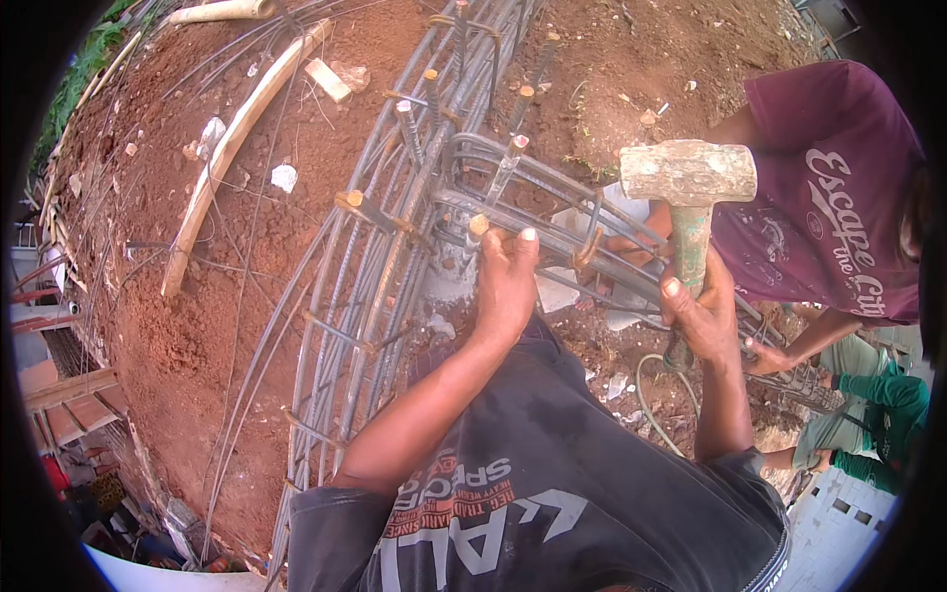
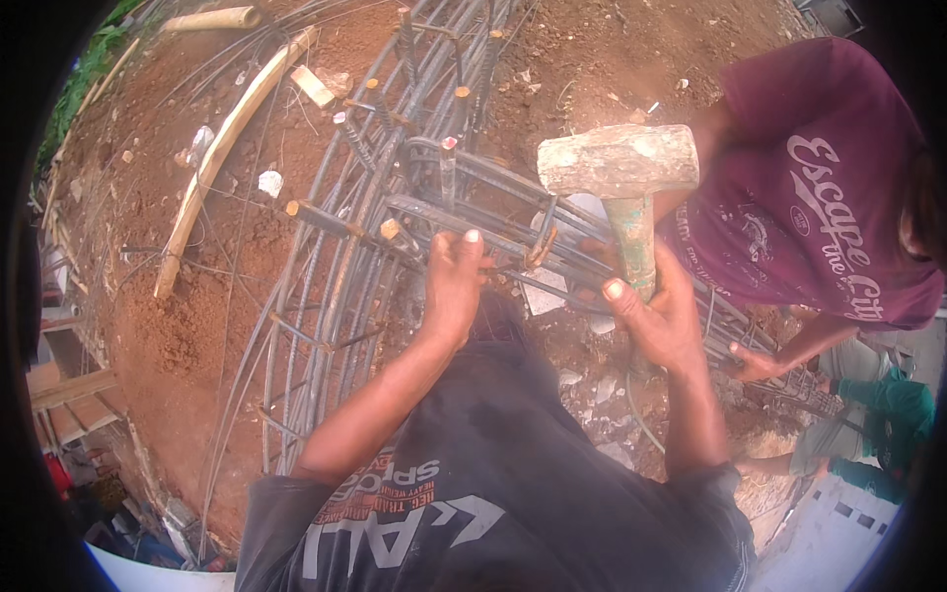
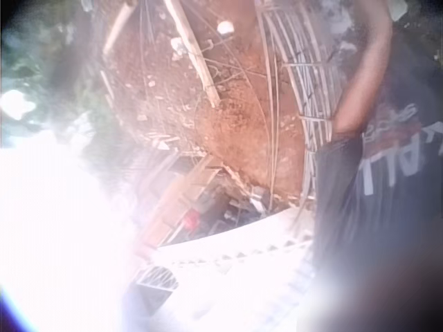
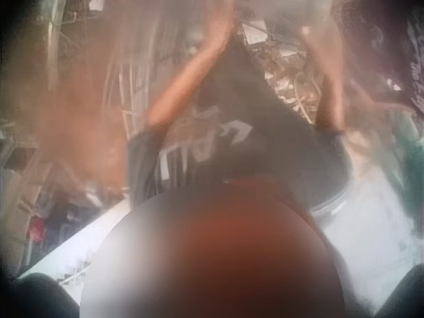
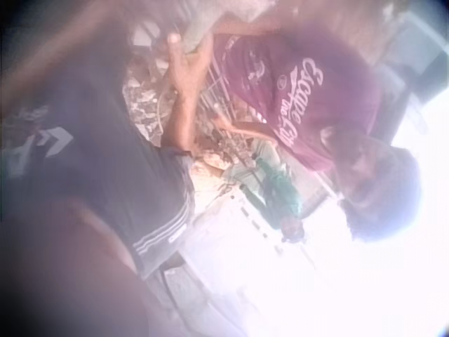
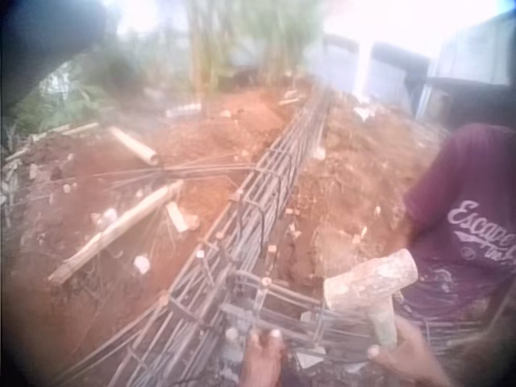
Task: The person uses a hammer to secure wire ties on a rebar cage structure. They repeatedly strike the ties to tighten them while another worker assists by holding the cage steady.
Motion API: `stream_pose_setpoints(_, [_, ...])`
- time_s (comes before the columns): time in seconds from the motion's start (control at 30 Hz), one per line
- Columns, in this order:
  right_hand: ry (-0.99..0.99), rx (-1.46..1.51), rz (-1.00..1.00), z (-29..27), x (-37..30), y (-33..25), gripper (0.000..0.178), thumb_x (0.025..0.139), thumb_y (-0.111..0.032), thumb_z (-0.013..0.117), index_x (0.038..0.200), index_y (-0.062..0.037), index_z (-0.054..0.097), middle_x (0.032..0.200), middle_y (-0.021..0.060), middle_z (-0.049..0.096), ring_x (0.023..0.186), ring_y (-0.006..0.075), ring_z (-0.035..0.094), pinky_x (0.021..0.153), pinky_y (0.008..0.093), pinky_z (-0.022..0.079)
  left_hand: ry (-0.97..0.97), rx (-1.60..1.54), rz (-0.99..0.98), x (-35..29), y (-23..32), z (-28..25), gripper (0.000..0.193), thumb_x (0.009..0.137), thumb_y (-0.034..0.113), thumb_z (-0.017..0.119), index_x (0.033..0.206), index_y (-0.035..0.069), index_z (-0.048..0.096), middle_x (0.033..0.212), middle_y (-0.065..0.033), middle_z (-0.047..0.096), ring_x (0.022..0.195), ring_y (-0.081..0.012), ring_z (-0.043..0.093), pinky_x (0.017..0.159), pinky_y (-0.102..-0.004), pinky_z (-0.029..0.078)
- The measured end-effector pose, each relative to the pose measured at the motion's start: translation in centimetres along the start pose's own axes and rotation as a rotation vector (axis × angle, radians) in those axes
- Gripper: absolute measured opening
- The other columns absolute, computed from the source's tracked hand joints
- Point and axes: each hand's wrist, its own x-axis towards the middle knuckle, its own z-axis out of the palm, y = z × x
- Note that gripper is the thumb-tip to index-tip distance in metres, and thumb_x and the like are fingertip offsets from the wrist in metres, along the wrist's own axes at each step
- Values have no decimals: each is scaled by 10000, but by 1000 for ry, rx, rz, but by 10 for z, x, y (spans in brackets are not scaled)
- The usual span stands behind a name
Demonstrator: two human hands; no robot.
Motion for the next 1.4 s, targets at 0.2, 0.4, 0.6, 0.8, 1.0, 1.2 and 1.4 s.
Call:
stream_pose_setpoints(0.2, [38,-466,76,-11,-25,28,433,914,-312,679,1196,6,595,1004,177,708,898,268,699,784,392,526,29,34,-171,5,10,9,429,968,410,600,957,-14,535,858,-131,633,563,-120,580,503,-254,419])
stream_pose_setpoints(0.4, [118,-421,346,6,-45,48,418,919,-296,669,1200,2,583,925,169,705,854,260,692,750,403,522,-108,-314,48,5,-12,6,481,959,389,629,1245,33,482,1178,-146,609,995,-233,631,905,-367,469])
stream_pose_setpoints(0.6, [410,-138,235,13,-56,24,429,948,-318,648,1186,27,558,898,137,693,799,176,669,693,342,532,-474,-801,97,33,-61,-9,368,955,345,612,1246,152,496,1252,-76,613,1313,-298,472,1175,-488,264])
stream_pose_setpoints(0.8, [88,-609,466,24,-48,19,447,927,-260,606,1242,40,504,958,280,662,900,439,656,814,496,490,-540,-1003,137,48,-89,2,278,947,304,617,1158,140,541,1153,-95,651,1252,-318,539,1125,-482,362])
stream_pose_setpoints(1.0, [153,-435,576,17,-44,8,484,908,-244,621,1304,7,501,997,244,669,952,331,667,837,465,487,-496,-1010,199,46,-88,9,244,982,299,572,1135,113,538,1074,-96,633,1146,-281,586,1087,-459,407])
stream_pose_setpoints(1.2, [129,-635,491,26,-40,4,413,920,-193,624,1256,24,524,933,183,644,812,253,624,749,397,476,-348,-944,207,44,-92,18,225,1024,290,520,1142,98,518,1067,-104,628,1067,-251,589,1008,-422,419])
stream_pose_setpoints(1.4, [159,-441,598,23,-42,-7,399,923,-152,606,1265,29,511,1040,251,665,955,351,681,818,425,513,-249,-726,202,57,-110,18,321,1015,377,532,1158,91,514,1075,-92,628,1043,-206,588,974,-383,430])
